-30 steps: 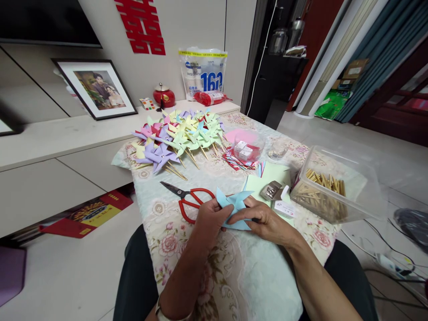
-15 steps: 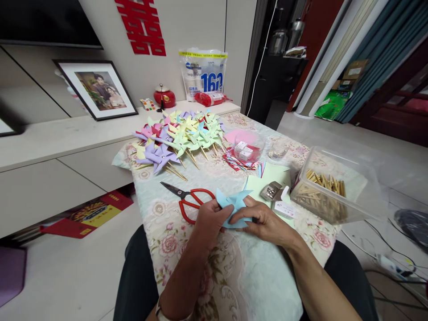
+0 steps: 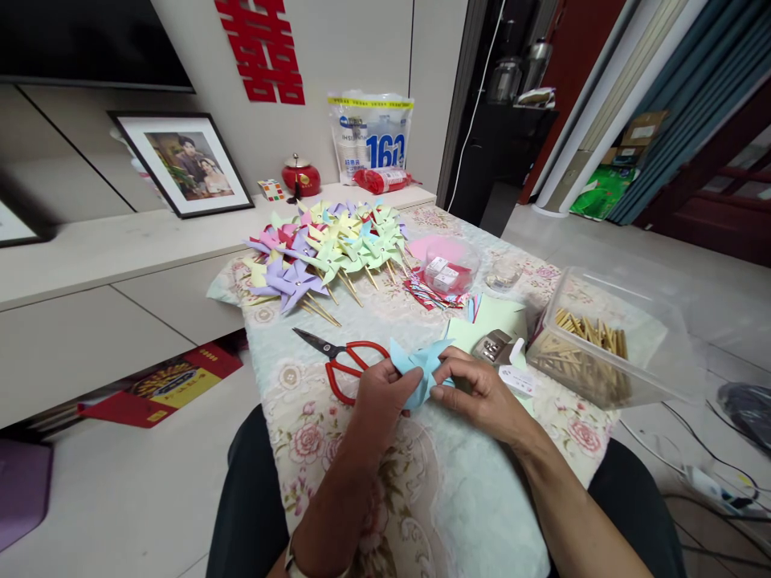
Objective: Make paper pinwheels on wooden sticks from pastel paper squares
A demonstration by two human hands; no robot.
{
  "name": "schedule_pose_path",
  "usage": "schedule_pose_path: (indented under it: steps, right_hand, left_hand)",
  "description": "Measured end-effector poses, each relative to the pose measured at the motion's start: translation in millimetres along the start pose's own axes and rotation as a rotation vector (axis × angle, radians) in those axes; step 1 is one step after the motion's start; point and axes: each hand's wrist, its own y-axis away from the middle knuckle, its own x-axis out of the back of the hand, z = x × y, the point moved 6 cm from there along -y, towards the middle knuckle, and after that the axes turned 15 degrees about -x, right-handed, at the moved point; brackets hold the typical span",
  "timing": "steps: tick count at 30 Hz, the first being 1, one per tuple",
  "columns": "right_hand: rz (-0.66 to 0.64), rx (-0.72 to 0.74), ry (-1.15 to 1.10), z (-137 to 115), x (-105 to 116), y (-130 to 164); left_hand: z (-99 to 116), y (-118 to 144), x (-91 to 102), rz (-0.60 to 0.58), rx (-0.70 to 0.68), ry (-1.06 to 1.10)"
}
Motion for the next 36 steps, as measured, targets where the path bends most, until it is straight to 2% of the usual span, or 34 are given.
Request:
schedule_pose_path:
  steps: [8,17,36]
  right_hand:
    - [0.008,-0.064,-0.101,5,0,-2]
    - [0.138,-0.075,-0.004,3,-1,-2]
    - [0.252,-0.214,0.013,14,-4,-2]
  left_hand:
    - [-3,-2,-0.3,0.015,-0.025,-0.027]
    - [-8,-1,-3.4,0.012,0.015,0.028]
    - [-1,2,-8.0,0.026,0.038,0.097]
